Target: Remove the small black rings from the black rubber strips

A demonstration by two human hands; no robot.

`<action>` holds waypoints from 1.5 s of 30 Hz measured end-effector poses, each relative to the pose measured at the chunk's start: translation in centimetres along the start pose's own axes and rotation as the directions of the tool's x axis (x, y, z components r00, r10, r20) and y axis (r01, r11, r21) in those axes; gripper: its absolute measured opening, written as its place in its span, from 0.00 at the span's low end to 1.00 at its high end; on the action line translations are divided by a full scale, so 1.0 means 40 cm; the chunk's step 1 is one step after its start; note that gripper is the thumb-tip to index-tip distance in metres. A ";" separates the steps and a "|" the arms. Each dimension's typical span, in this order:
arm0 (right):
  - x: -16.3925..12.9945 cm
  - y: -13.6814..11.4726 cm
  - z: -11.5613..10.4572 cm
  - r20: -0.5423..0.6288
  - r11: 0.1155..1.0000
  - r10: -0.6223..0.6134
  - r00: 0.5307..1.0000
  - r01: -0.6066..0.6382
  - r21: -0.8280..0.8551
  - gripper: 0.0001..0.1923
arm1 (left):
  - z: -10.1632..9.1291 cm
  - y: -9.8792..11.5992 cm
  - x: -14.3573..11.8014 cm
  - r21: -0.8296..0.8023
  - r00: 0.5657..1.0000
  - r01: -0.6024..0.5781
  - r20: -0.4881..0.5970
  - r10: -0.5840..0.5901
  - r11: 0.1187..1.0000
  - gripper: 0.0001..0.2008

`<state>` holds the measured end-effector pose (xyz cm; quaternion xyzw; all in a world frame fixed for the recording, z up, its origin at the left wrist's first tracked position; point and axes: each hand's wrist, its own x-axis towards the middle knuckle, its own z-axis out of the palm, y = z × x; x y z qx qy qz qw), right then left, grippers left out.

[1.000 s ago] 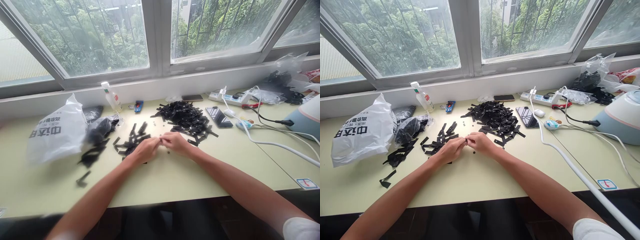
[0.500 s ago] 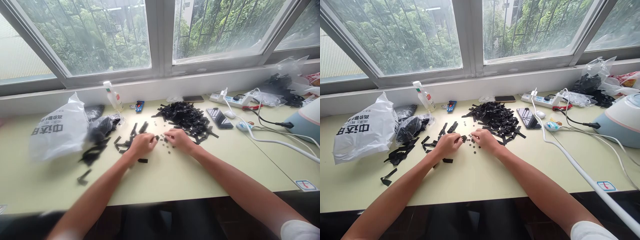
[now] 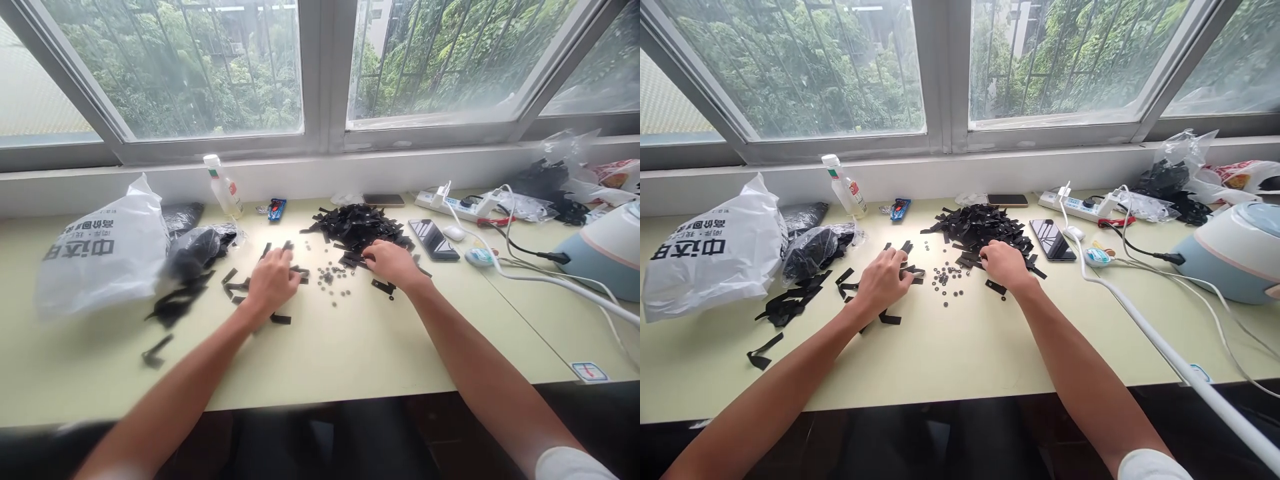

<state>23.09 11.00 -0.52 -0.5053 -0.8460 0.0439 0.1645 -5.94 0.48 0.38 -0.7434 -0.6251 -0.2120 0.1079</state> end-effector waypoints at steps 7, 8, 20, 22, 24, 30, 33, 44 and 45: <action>-0.001 -0.048 -0.006 -0.175 0.992 0.029 0.984 -0.008 0.122 0.12 | -0.003 0.035 -0.006 -0.191 0.991 -0.133 -0.058 0.124 0.973 0.11; -0.004 -0.063 -0.008 -0.216 0.981 0.008 0.976 0.034 0.191 0.12 | -0.006 0.043 -0.007 -0.235 0.988 -0.154 -0.070 0.141 0.960 0.13; -0.065 -0.219 0.029 -0.218 0.850 -0.407 0.887 0.455 0.266 0.11 | 0.011 0.064 -0.017 -0.318 0.966 -0.237 0.020 0.257 0.918 0.12; -0.063 -0.222 0.039 -0.297 0.873 -0.320 0.900 0.402 0.276 0.08 | 0.015 0.056 -0.017 -0.324 0.980 -0.184 0.018 0.200 0.928 0.14; -0.060 -0.224 0.052 -0.328 0.877 -0.286 0.900 0.384 0.288 0.07 | 0.014 0.052 -0.018 -0.345 0.990 -0.135 -0.006 0.142 0.929 0.15; -0.063 -0.229 0.079 -0.266 0.852 -0.374 0.888 0.443 0.281 0.12 | 0.001 0.055 -0.018 -0.356 0.974 -0.210 0.005 0.226 0.911 0.12; -0.065 -0.230 0.076 -0.240 0.857 -0.394 0.887 0.449 0.253 0.14 | 0.005 0.051 -0.019 -0.272 0.951 -0.284 0.041 0.306 0.919 0.12; -0.069 -0.239 0.060 -0.129 0.857 -0.388 0.913 0.409 0.314 0.14 | 0.000 0.030 -0.010 -0.284 0.831 -0.489 0.138 0.539 0.825 0.15; -0.069 -0.239 0.059 -0.121 0.858 -0.367 0.922 0.386 0.339 0.16 | 0.001 0.029 -0.010 -0.333 0.833 -0.473 0.134 0.537 0.816 0.15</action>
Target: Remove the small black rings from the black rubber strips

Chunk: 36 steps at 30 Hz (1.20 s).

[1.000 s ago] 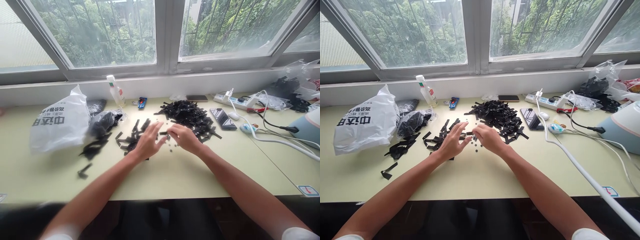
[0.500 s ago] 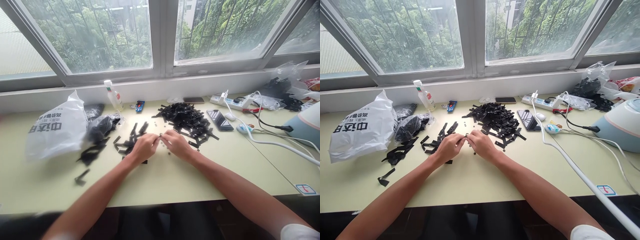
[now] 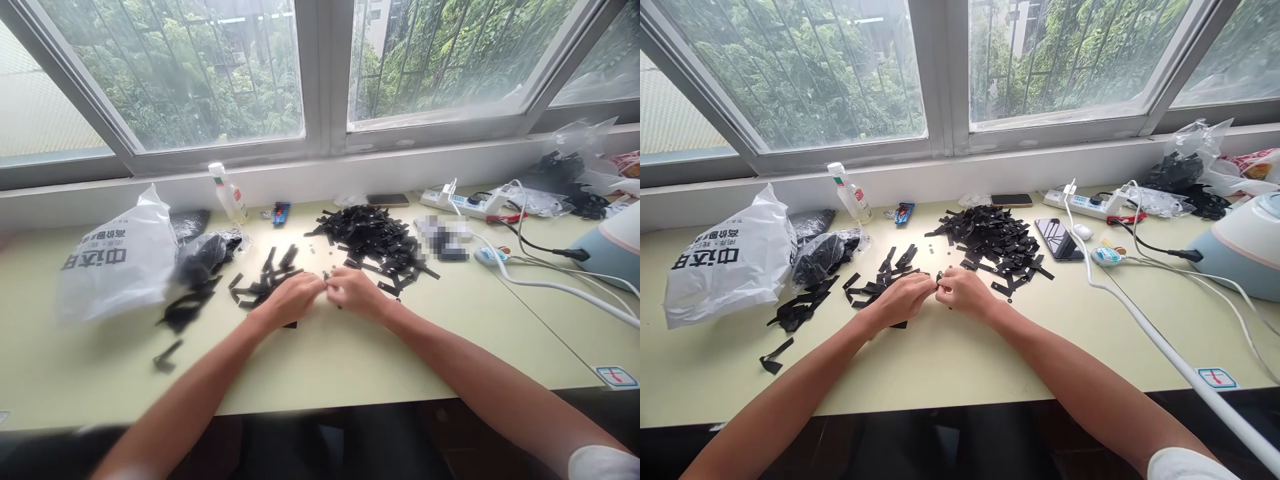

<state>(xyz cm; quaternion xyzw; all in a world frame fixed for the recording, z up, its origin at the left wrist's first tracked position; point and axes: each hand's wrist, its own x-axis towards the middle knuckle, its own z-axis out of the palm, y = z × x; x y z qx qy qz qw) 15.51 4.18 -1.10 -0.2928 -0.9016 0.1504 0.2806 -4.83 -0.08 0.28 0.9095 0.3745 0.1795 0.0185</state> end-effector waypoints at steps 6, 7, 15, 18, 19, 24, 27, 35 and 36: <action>0.005 0.012 -0.009 -0.011 0.996 0.082 0.997 -0.082 0.020 0.16 | 0.006 -0.018 -0.004 -0.174 0.980 0.173 -0.066 -0.187 0.969 0.13; 0.005 0.015 -0.012 -0.001 0.996 0.087 0.996 -0.087 0.007 0.16 | 0.005 -0.022 -0.004 -0.176 0.969 0.217 -0.083 -0.234 0.960 0.12; 0.009 0.119 -0.065 -0.244 0.866 0.401 0.883 -0.452 -0.212 0.14 | -0.021 -0.044 -0.010 -0.032 0.808 0.583 -0.090 -0.583 0.812 0.11; 0.006 0.177 -0.083 -0.282 0.712 0.552 0.785 -0.620 -0.329 0.17 | -0.026 -0.053 -0.018 0.084 0.776 0.630 -0.106 -0.622 0.772 0.13; 0.005 0.192 -0.086 -0.255 0.697 0.573 0.779 -0.627 -0.349 0.16 | -0.025 -0.057 -0.022 0.122 0.774 0.633 -0.114 -0.622 0.765 0.14; 0.001 0.213 -0.089 -0.272 0.754 0.496 0.824 -0.565 -0.335 0.12 | -0.020 -0.069 -0.032 0.276 0.780 0.626 -0.196 -0.594 0.730 0.18; 0.004 0.185 -0.089 -0.342 0.864 0.321 0.883 -0.421 -0.277 0.12 | -0.028 -0.048 -0.019 0.231 0.805 0.581 -0.307 -0.508 0.780 0.20; 0.010 0.053 -0.038 -0.294 0.976 -0.180 0.939 0.134 -0.172 0.09 | -0.025 0.054 0.022 -0.551 0.850 0.397 -0.079 -0.520 0.734 0.21; 0.010 0.044 -0.032 -0.293 0.972 -0.205 0.934 0.159 -0.172 0.08 | -0.019 0.057 0.022 -0.599 0.852 0.408 -0.022 -0.523 0.689 0.19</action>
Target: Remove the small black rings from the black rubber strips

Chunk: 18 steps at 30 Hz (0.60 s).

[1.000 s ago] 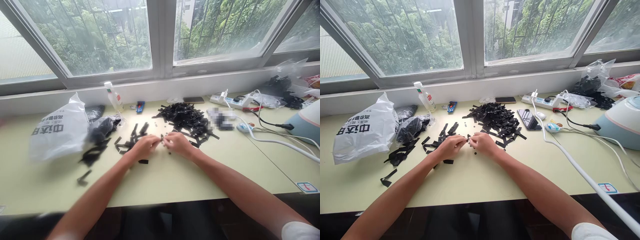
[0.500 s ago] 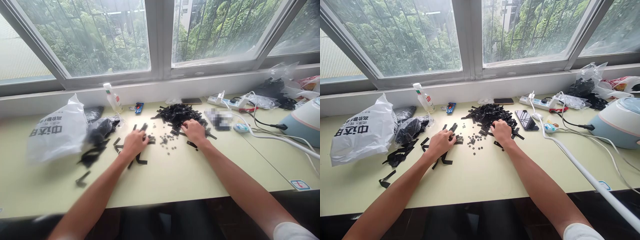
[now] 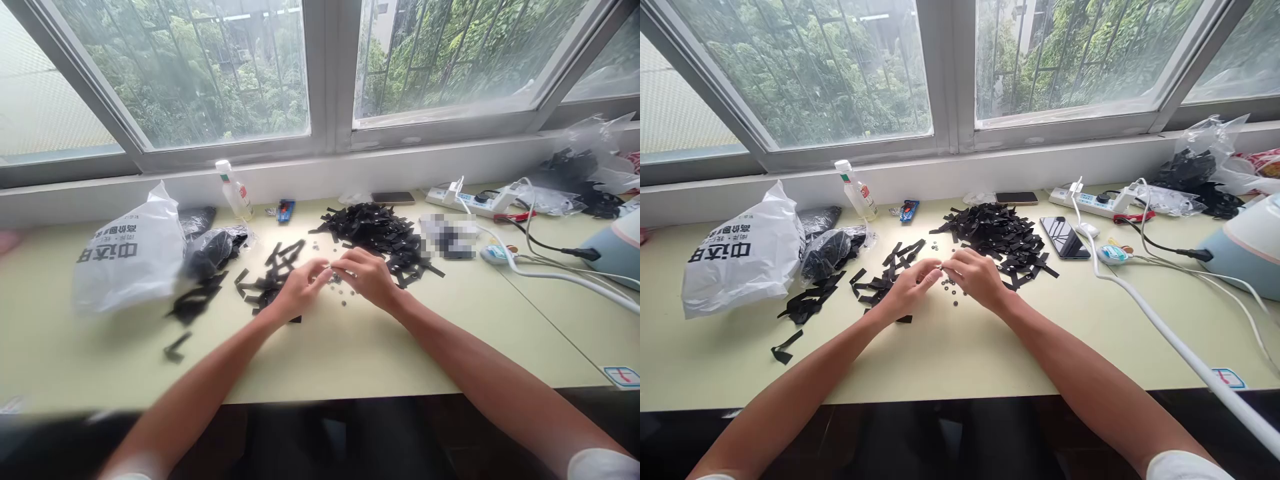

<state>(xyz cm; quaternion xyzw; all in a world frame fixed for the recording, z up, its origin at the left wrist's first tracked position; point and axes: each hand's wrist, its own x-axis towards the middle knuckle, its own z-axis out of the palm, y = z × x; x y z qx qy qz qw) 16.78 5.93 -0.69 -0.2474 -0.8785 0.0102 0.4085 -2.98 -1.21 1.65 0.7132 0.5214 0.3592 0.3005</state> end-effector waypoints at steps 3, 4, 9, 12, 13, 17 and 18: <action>-0.002 -0.014 0.008 -0.019 1.000 -0.007 1.000 0.007 0.013 0.08 | 0.010 -0.011 -0.003 -0.074 0.996 0.052 0.072 -0.046 0.996 0.19; -0.003 -0.015 0.009 -0.025 1.000 0.019 1.000 -0.018 0.017 0.09 | 0.011 -0.014 -0.003 -0.079 0.997 0.054 0.059 -0.050 0.995 0.19; -0.005 -0.022 0.015 -0.035 0.989 0.127 0.991 -0.124 0.078 0.12 | 0.010 -0.026 -0.002 0.000 0.993 0.025 -0.119 -0.025 1.000 0.17; -0.010 -0.028 0.026 0.014 0.988 0.087 0.996 -0.088 0.126 0.09 | 0.015 -0.028 -0.003 0.089 0.986 -0.024 -0.161 0.039 0.996 0.15; -0.011 -0.029 0.029 0.028 0.987 0.081 0.996 -0.084 0.139 0.09 | 0.017 -0.027 -0.003 0.124 0.984 -0.048 -0.167 0.069 0.991 0.15; -0.014 -0.028 0.035 0.073 0.981 0.088 0.993 -0.099 0.166 0.11 | 0.019 -0.024 -0.005 0.210 0.978 -0.140 -0.123 0.168 0.968 0.16; -0.015 -0.028 0.034 0.085 0.980 0.086 0.993 -0.100 0.172 0.11 | 0.017 -0.024 -0.005 0.217 0.979 -0.154 -0.102 0.179 0.964 0.16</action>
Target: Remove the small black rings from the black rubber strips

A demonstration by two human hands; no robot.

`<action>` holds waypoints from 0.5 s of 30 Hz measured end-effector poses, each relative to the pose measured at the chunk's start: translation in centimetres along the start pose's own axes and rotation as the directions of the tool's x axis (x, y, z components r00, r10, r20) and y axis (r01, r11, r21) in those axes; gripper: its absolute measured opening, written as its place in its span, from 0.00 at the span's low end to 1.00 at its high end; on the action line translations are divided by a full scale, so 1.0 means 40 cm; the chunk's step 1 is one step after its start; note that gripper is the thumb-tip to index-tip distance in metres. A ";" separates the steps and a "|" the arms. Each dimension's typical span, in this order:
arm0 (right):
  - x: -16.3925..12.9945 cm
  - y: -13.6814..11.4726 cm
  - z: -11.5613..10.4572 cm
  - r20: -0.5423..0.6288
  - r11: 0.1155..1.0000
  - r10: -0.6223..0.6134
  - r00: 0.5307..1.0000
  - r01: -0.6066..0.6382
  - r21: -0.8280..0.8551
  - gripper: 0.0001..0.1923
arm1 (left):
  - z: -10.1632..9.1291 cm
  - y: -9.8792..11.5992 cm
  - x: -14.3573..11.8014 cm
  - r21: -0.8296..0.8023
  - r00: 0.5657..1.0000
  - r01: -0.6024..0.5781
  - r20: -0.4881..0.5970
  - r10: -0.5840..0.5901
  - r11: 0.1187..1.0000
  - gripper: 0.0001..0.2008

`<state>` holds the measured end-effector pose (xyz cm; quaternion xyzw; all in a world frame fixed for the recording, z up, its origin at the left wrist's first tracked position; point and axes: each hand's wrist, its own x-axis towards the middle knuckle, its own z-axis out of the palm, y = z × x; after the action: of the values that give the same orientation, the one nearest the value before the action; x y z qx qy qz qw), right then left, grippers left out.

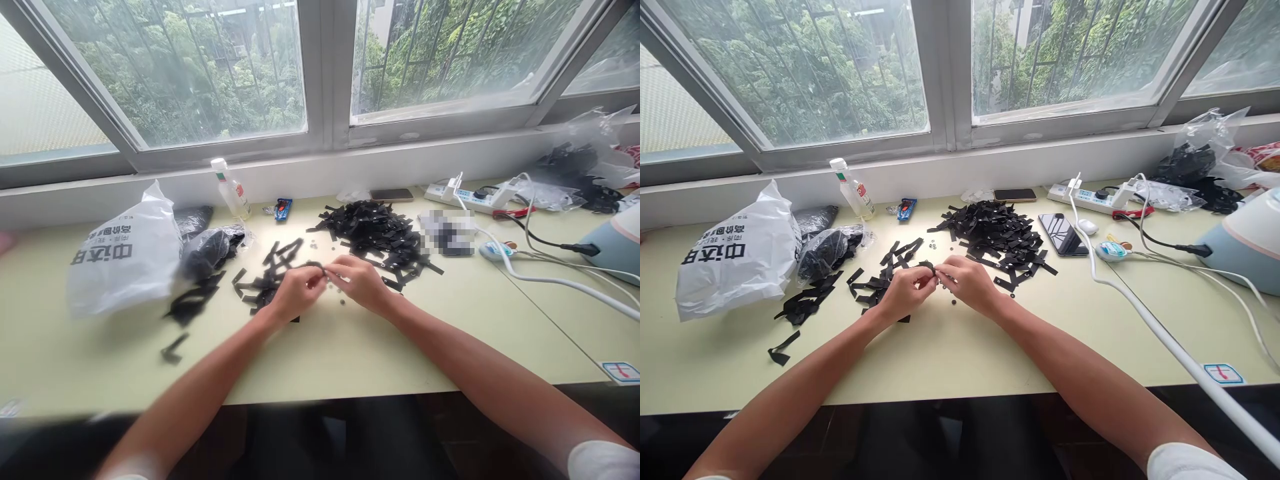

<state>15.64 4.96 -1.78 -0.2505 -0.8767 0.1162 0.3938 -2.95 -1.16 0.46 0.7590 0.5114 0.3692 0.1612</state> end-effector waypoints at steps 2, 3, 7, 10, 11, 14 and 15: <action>0.000 -0.001 -0.001 0.013 1.000 -0.008 1.000 0.008 0.016 0.11 | -0.005 -0.002 0.001 -0.003 0.999 -0.018 0.041 0.019 1.000 0.15; 0.001 -0.003 0.000 0.015 1.000 -0.012 1.000 0.012 0.027 0.11 | -0.008 -0.004 0.002 -0.009 0.998 -0.025 0.062 0.026 1.000 0.15; 0.003 -0.016 0.001 -0.009 0.994 0.028 1.000 -0.027 0.111 0.11 | -0.019 -0.010 0.006 -0.054 0.985 -0.047 0.164 0.055 0.997 0.13; 0.006 -0.020 -0.004 0.020 0.977 0.116 0.993 -0.118 0.175 0.13 | -0.017 -0.014 0.008 -0.083 0.966 -0.065 0.243 0.083 0.994 0.12; 0.006 -0.018 -0.008 0.043 0.974 0.140 0.989 -0.145 0.172 0.13 | -0.014 -0.016 0.008 -0.069 0.964 -0.074 0.250 0.089 0.995 0.12; 0.007 0.000 -0.019 0.112 0.975 0.194 0.975 -0.204 0.084 0.11 | -0.003 -0.026 0.006 0.087 0.974 -0.101 0.213 0.081 0.991 0.13; 0.006 0.008 -0.021 0.130 0.975 0.213 0.968 -0.220 0.044 0.11 | -0.001 -0.030 0.005 0.161 0.979 -0.098 0.194 0.066 0.982 0.13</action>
<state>16.25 5.37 -1.18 -0.3253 -0.8633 0.1993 0.3303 -3.74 -0.48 -0.19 0.8220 0.4915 0.2575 0.1281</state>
